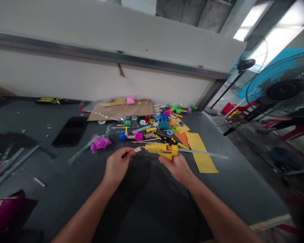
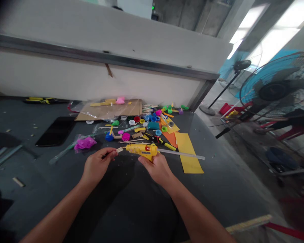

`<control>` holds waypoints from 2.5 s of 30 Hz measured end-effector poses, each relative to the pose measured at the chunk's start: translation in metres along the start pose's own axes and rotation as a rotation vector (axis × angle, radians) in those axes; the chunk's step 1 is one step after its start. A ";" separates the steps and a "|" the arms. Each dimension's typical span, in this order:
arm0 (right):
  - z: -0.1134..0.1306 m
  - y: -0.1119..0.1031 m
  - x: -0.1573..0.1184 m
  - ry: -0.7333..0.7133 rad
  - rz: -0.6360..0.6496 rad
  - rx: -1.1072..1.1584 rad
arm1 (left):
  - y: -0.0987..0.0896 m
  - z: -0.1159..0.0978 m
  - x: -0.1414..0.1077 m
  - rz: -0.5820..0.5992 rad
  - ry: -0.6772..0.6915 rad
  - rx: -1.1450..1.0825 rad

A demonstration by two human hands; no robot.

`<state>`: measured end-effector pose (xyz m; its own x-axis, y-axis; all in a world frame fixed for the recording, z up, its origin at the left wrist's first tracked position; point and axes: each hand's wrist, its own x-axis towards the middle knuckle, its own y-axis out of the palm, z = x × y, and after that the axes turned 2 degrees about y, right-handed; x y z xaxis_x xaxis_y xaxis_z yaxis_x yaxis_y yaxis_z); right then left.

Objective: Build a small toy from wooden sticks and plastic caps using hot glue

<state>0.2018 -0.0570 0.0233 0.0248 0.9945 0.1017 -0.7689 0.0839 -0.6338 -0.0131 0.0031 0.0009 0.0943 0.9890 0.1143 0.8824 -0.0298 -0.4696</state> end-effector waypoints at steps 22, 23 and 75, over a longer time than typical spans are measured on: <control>0.001 -0.002 0.000 0.047 0.016 -0.056 | 0.000 0.002 0.001 0.006 0.024 0.003; 0.002 -0.002 0.000 0.050 0.016 -0.059 | -0.001 0.002 0.001 0.003 0.025 0.005; 0.004 -0.004 -0.001 0.070 0.026 -0.031 | 0.000 0.000 0.001 0.016 -0.012 -0.022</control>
<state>0.2021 -0.0586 0.0283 0.0507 0.9982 0.0320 -0.7500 0.0592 -0.6588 -0.0130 0.0045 0.0014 0.1030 0.9900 0.0968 0.8907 -0.0484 -0.4520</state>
